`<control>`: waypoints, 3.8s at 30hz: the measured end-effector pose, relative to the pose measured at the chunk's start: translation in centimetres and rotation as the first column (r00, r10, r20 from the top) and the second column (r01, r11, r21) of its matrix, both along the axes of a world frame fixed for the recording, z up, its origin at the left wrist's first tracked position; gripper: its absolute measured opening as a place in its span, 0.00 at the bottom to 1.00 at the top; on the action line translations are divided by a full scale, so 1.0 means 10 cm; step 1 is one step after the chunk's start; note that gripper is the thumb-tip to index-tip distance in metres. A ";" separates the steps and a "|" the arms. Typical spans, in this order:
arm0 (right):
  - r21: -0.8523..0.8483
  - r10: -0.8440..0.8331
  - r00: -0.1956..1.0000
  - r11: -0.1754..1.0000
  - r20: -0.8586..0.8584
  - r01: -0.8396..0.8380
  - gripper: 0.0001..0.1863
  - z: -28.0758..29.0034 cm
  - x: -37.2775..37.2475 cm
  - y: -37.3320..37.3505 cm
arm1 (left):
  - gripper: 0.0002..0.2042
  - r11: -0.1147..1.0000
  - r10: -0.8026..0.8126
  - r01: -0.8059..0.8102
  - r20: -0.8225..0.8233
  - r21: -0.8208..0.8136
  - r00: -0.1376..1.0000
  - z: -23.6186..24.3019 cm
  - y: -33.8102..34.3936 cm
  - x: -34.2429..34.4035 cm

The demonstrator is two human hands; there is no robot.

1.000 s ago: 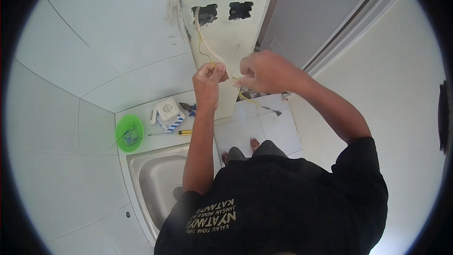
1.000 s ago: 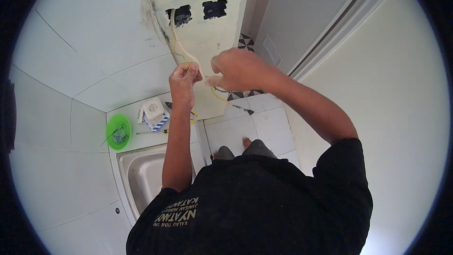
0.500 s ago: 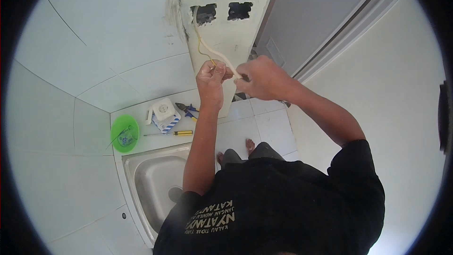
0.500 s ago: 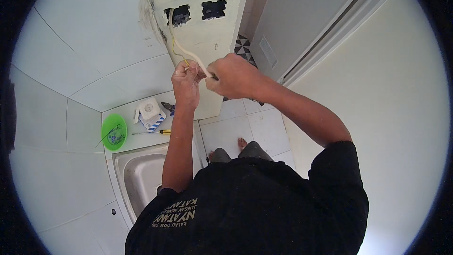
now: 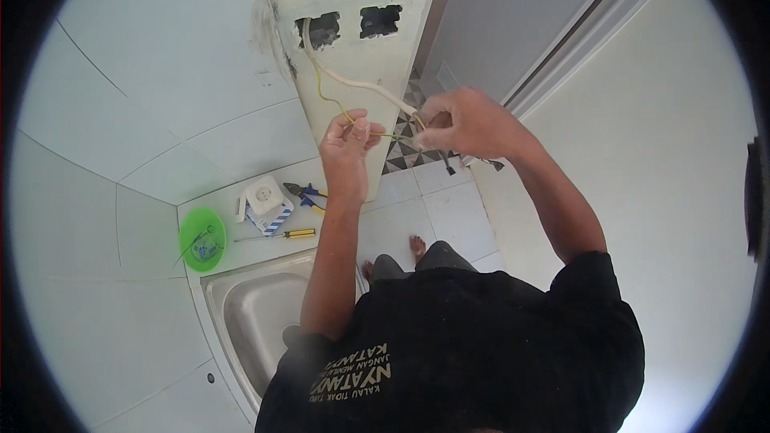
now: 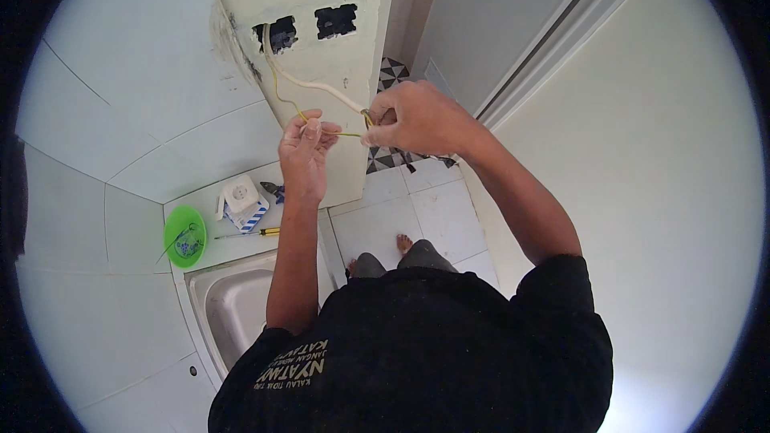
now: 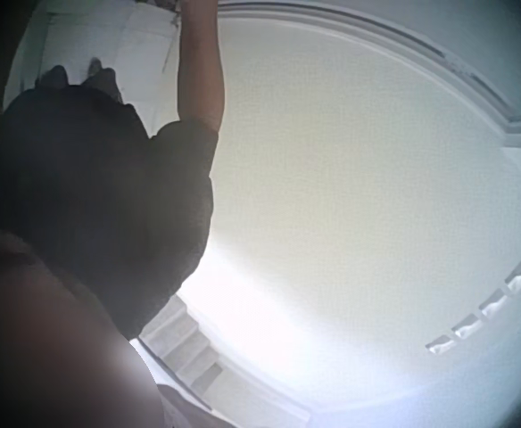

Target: Strip and connect electrical wires inside a wall cavity.

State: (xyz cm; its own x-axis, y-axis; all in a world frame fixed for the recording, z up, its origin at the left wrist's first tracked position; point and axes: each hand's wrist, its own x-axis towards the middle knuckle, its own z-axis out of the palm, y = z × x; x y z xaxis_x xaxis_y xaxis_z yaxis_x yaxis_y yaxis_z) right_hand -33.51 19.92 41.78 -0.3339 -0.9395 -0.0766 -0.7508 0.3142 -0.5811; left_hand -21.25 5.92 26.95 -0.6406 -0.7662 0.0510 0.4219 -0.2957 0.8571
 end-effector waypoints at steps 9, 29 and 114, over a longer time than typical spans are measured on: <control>0.038 -0.005 0.902 0.999 0.432 -0.013 0.12 0.03 0.10 0.12 | 0.09 0.863 -0.410 0.503 -0.523 0.042 0.747 -0.16 0.36 -0.16; -0.853 0.555 0.825 0.477 0.105 -0.213 0.14 -0.09 0.35 -0.41 | 0.04 0.838 -0.296 0.521 -0.663 0.166 0.688 0.58 0.46 0.15; -0.681 0.372 0.571 0.395 0.732 0.616 0.17 -0.88 -0.28 -0.80 | 0.16 0.563 -0.048 0.567 0.661 -0.602 0.749 1.12 0.58 0.71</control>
